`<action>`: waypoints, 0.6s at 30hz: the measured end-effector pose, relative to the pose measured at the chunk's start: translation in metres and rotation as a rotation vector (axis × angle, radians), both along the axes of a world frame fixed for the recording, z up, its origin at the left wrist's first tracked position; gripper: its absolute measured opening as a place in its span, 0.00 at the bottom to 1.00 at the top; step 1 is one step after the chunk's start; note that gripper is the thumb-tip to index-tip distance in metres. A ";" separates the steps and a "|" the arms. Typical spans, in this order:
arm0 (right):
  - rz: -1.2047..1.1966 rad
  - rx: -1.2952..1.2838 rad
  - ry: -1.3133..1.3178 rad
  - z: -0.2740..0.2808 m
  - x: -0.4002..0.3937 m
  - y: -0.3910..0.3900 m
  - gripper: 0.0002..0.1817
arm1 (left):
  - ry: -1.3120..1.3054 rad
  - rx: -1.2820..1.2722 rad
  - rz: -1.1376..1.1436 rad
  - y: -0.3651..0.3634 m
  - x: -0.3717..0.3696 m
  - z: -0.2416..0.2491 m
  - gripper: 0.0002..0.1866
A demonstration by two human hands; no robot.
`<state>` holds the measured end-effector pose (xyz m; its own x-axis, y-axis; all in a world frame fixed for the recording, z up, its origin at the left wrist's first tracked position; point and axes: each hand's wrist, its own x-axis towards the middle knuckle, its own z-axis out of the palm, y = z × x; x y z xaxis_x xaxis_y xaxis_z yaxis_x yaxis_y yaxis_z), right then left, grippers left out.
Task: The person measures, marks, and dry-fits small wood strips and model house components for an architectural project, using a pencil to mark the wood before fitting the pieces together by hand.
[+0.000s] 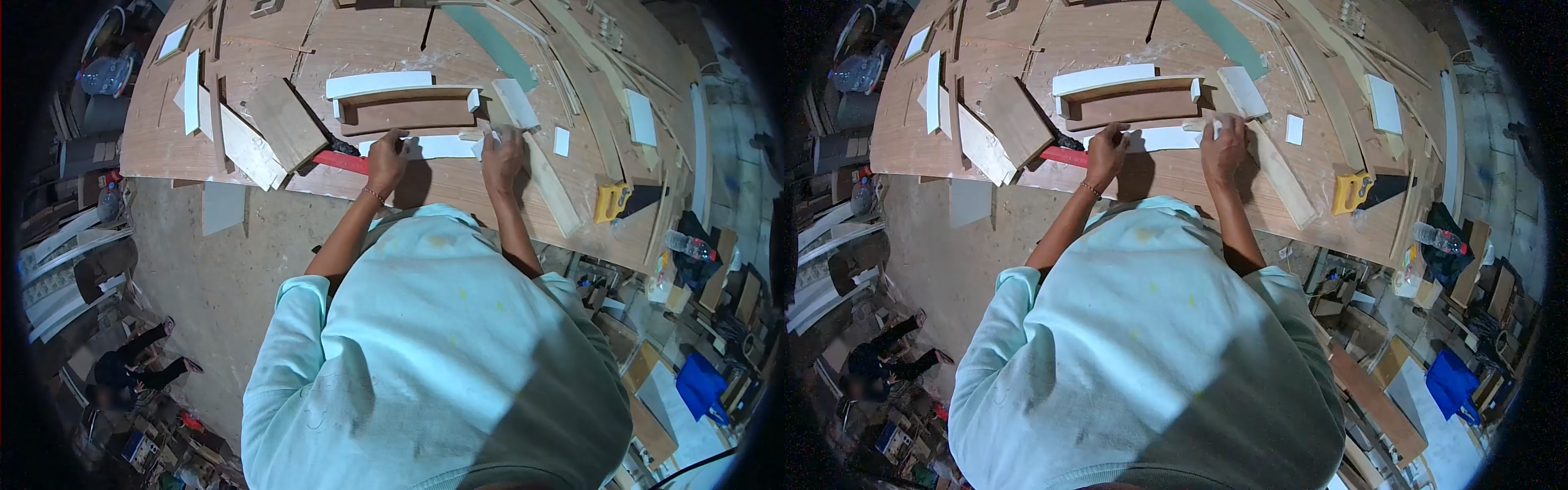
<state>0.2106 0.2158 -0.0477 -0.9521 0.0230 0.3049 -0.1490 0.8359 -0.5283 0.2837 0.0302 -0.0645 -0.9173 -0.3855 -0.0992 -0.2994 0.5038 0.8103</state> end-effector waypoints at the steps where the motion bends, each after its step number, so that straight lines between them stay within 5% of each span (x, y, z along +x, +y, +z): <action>1: 0.166 -0.042 -0.105 0.004 0.005 -0.002 0.14 | 0.015 -0.040 -0.003 -0.001 0.002 0.000 0.10; 4: 0.492 -0.101 -0.236 -0.002 0.012 -0.016 0.16 | 0.065 -0.075 0.013 0.000 0.005 0.003 0.11; 6: 0.721 0.103 -0.073 -0.006 0.019 -0.029 0.19 | 0.164 -0.257 -0.094 0.002 0.005 0.004 0.12; 13: 0.816 0.473 -0.268 0.006 0.002 -0.036 0.25 | 0.050 -0.345 -0.068 -0.004 0.018 0.014 0.17; 18: 0.859 0.458 -0.418 0.016 -0.010 -0.030 0.25 | 0.140 -0.326 0.040 -0.011 0.027 0.018 0.19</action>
